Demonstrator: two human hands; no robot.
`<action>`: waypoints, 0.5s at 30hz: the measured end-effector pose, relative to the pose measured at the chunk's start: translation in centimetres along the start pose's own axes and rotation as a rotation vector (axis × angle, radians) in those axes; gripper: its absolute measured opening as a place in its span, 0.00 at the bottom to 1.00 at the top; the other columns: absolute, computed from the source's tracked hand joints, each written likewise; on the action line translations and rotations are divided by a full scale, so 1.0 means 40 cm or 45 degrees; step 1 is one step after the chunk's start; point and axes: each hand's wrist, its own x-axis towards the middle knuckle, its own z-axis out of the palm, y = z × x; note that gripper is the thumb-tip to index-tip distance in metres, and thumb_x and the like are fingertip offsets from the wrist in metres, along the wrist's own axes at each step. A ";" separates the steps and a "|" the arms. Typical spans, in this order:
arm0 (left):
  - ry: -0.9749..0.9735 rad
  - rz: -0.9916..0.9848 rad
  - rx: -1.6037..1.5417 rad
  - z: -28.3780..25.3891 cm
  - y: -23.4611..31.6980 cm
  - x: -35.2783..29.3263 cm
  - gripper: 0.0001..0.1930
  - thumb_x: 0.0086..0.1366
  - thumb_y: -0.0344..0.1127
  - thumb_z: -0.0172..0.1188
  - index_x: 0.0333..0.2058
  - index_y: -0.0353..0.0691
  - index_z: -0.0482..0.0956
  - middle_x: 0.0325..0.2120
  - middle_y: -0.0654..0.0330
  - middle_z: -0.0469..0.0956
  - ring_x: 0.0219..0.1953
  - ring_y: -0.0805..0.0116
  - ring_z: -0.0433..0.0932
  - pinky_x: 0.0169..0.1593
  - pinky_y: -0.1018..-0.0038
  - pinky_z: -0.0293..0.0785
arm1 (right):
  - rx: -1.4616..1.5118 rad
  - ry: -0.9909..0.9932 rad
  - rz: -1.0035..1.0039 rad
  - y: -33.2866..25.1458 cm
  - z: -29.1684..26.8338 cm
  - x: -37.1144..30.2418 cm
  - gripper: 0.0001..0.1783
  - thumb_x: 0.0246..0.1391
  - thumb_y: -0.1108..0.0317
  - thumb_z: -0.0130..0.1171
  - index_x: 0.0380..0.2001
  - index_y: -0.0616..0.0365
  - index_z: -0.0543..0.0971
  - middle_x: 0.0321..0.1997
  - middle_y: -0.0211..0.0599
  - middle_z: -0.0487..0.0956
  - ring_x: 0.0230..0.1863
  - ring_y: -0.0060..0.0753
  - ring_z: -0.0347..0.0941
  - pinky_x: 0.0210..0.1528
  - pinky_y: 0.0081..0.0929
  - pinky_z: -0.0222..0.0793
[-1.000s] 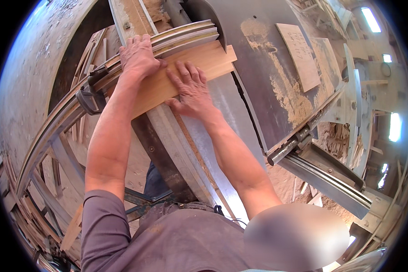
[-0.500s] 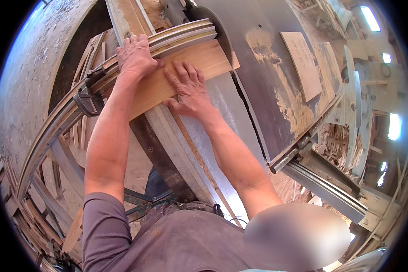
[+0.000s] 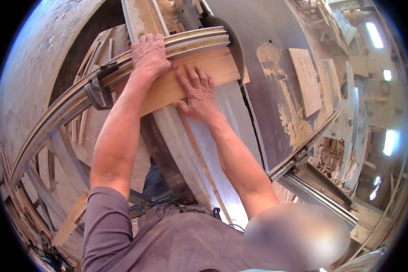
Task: The person feeds wooden planks through a planer to smooth the surfaces, then moves to a table saw to cut the planks to length. The person handles the wood by hand, stacks the processed pieces, and uses a pencil to mark measurements.
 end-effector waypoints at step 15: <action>0.320 0.091 0.016 0.024 0.001 -0.213 0.46 0.55 0.54 0.73 0.68 0.42 0.65 0.63 0.46 0.67 0.68 0.48 0.61 0.70 0.52 0.54 | -0.119 0.036 -0.040 -0.088 -0.045 -0.141 0.55 0.45 0.45 0.71 0.76 0.40 0.60 0.80 0.43 0.53 0.80 0.54 0.44 0.79 0.55 0.35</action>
